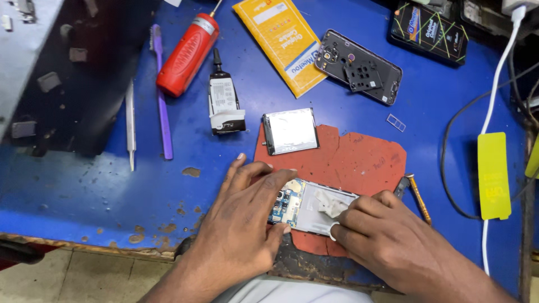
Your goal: The person repairs a smartphone at a workbench. They pry open the phone, remove the battery, clean the inside with a cloth, then work on the cracked screen assembly, prying and separating the broken display from the frame by hand.
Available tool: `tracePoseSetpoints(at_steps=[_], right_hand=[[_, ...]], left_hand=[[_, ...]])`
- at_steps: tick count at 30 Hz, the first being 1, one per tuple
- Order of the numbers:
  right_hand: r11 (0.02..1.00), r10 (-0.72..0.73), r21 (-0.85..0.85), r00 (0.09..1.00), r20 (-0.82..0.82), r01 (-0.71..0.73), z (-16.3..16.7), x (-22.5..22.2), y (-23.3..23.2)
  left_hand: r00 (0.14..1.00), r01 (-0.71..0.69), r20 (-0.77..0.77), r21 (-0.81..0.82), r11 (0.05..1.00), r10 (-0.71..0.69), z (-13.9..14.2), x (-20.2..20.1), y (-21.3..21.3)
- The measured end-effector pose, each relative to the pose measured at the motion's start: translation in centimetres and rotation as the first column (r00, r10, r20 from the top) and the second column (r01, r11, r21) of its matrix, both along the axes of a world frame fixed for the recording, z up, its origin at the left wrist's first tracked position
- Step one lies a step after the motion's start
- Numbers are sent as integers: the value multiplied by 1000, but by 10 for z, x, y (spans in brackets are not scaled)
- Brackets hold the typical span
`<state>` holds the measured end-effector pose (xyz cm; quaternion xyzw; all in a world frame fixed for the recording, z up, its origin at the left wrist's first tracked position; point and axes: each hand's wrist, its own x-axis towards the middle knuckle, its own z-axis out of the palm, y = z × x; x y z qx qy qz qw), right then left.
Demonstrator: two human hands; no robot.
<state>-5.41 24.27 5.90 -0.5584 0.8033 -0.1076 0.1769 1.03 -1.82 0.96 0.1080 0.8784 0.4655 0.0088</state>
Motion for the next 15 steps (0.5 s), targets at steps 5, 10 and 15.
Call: tracePoseSetpoints(at_steps=[5, 10, 15], right_hand=[[995, 6, 103, 1000, -18, -4, -1, 2, 7], [974, 56, 218, 998, 26, -61, -3, -7, 13], [690, -534, -217, 687, 492, 691, 9, -23, 65]], left_hand=[[1000, 10, 20, -3, 1000, -10, 1, -2, 0], [1000, 9, 22, -9, 1000, -9, 3, -2, 1], [1000, 2, 9, 4, 1000, -2, 2, -1, 1]])
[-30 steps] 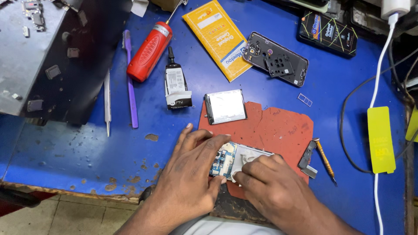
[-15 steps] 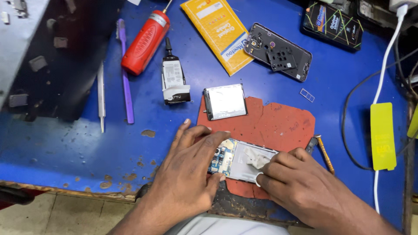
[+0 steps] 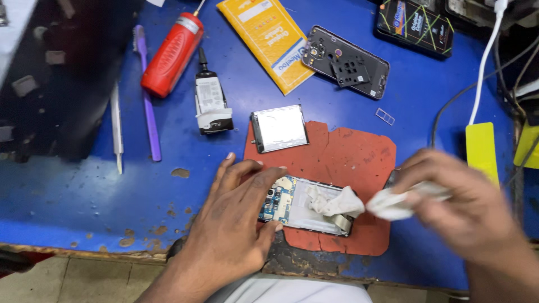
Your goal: The person repairs a smartphone at a workbench. They pry open the phone, remove the battery, clean the inside with a cloth, then work on the cracked screen assembly, prying and separating the broken display from the frame by hand.
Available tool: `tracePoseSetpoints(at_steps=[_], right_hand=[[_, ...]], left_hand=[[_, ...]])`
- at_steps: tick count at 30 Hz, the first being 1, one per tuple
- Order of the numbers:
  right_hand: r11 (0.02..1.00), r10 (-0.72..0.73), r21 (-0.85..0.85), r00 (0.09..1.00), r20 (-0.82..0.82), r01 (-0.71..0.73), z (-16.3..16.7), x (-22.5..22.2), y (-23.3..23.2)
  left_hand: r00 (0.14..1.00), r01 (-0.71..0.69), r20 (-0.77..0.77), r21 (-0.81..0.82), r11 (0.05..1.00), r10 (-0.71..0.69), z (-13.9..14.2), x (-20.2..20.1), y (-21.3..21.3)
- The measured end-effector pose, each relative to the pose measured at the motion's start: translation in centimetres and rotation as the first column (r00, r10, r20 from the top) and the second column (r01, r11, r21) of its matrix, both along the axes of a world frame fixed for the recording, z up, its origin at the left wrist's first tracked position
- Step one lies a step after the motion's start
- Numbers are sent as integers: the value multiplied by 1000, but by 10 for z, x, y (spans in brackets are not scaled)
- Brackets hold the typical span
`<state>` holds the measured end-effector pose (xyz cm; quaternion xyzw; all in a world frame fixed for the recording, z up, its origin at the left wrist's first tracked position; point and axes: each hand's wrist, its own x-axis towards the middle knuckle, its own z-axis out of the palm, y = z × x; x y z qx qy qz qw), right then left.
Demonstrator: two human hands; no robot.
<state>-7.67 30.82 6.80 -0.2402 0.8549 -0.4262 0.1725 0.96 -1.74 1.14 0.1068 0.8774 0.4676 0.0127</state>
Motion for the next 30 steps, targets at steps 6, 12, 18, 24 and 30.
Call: tracePoseSetpoints(at_steps=[6, 12, 18, 24, 30], right_hand=[[666, -174, -597, 871, 459, 448, -29, 8, 56], [548, -201, -604, 793, 576, 578, -57, 32, 62], [618, -365, -519, 800, 477, 591, -71, 43, 20], [813, -455, -359, 885, 97, 458, -51, 47, -24], [874, -331, -345, 939, 93, 342, -41, 44, -43]], left_hand=[[1000, 22, -18, -46, 999, -23, -2, 1, 1], [987, 48, -148, -87, 995, -61, 3, 2, 7], [926, 65, -348, -238, 969, -147, 8, -15, 43], [961, 65, -266, -65, 996, -80, 23, -30, 57], [967, 45, -254, 149, 988, -6, 27, -29, 74]])
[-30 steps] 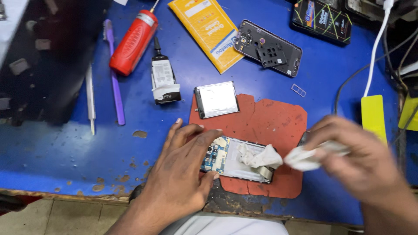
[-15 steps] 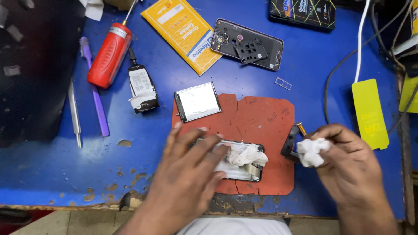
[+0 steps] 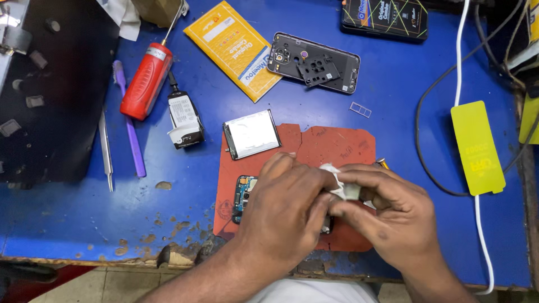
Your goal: The person repairs a smartphone at a workbench. They pry open the phone, remove the battery, clean the inside with a cloth, then work on the cracked screen assembly, prying and separating the broken display from the frame by hand.
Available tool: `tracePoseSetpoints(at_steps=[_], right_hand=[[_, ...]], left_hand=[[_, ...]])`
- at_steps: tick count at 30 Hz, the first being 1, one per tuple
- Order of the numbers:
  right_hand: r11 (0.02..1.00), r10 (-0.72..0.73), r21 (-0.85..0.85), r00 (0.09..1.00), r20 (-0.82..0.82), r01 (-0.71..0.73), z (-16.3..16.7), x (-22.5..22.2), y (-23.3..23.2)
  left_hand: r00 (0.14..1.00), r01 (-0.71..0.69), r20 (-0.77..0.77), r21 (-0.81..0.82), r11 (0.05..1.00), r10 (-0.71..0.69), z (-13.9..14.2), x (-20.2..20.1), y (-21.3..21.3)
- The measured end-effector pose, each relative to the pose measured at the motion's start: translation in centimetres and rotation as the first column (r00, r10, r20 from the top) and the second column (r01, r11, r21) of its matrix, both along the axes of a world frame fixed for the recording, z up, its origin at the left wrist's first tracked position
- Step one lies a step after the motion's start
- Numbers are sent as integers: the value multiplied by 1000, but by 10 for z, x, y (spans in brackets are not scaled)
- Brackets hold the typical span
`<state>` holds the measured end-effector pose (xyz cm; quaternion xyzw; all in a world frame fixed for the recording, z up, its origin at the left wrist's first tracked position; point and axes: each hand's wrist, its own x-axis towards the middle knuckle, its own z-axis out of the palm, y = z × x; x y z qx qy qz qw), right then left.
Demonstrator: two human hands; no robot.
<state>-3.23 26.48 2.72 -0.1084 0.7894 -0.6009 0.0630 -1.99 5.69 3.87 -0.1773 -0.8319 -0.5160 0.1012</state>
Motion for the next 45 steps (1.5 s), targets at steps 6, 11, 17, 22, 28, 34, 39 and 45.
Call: tracePoseSetpoints(at_steps=[6, 11, 17, 22, 28, 34, 39, 45], right_hand=[[991, -134, -29, 990, -37, 133, -2, -4, 25], [967, -252, -27, 968, -2, 252, 1, -10, 46], [990, -106, 83, 990, -88, 114, 10, -15, 30], [860, 303, 490, 915, -266, -143, 25, -30, 3], [440, 831, 713, 549, -92, -547, 29, -56, -32], [244, 910, 734, 411, 52, -633, 31, -65, -43], [343, 902, 692, 430, -52, -635, 33, -64, -47], [323, 921, 681, 385, -65, -658, 36, -56, -53]], left_hand=[[1000, -5, -25, -22, 1000, 5, -7, 11, -11], [987, 36, -135, -347, 937, -88, -18, 32, -8], [945, -81, -322, -413, 907, -62, -38, 48, 4], [840, -220, -537, -459, 861, -72, -54, 56, 19], [855, -157, -506, -455, 876, -109, -65, 64, 20], [864, -199, -500, -438, 876, -54, -67, 69, 3], [928, -296, -343, -444, 846, 144, -61, 65, -12], [985, -164, -131, -508, 846, 112, -50, 54, -21]])
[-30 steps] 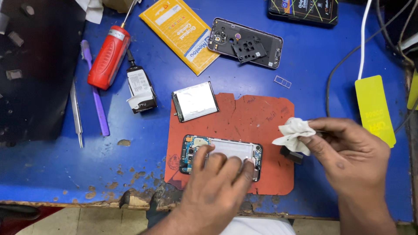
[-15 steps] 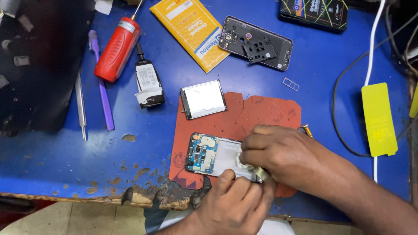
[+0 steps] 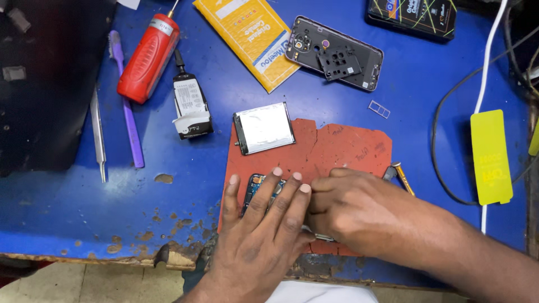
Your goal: The person repairs a smartphone at a workbench. They pry open the phone, remove the battery, clean the inside with a cloth, then work on the cracked screen assembly, prying and separating the broken display from the frame by hand.
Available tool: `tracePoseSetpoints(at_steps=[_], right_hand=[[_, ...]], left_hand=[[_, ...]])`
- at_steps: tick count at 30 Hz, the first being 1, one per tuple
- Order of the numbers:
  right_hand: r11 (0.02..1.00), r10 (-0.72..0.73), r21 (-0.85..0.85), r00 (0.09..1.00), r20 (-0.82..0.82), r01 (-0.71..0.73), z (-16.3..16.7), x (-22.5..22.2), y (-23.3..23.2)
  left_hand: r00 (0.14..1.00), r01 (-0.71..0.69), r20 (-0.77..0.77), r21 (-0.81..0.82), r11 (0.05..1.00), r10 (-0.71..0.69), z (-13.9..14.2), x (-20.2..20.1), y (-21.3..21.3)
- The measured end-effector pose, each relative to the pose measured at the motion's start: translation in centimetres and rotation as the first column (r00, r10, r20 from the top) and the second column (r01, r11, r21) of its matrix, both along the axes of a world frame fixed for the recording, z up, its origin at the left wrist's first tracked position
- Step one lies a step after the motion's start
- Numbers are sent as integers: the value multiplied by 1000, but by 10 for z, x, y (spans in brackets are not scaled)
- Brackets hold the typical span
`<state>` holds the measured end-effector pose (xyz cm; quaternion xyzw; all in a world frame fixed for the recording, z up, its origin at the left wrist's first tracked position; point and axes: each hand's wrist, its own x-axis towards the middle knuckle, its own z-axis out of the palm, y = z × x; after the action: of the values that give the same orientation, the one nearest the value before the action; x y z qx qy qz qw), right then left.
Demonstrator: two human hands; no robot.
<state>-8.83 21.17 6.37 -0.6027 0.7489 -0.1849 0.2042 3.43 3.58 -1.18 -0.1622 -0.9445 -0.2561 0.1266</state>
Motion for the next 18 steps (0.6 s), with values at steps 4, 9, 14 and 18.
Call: tracePoseSetpoints(at_steps=[4, 9, 14, 18], right_hand=[[997, 16, 77, 1000, 20, -17, -1, 3, -1], [980, 31, 193, 995, 91, -48, 1, -1, -2], [990, -132, 45, 991, 28, 131, -3, -9, 0], [981, -188, 52, 982, 18, 187, -7, 16, 5]], left_hand=[[999, 5, 46, -18, 1000, -4, 0, -3, -1], [996, -1, 86, 7, 1000, 0, -1, -2, -1], [998, -1, 64, 37, 999, -1, -2, -3, -2], [995, 13, 100, 42, 999, -17, -2, -4, -4]])
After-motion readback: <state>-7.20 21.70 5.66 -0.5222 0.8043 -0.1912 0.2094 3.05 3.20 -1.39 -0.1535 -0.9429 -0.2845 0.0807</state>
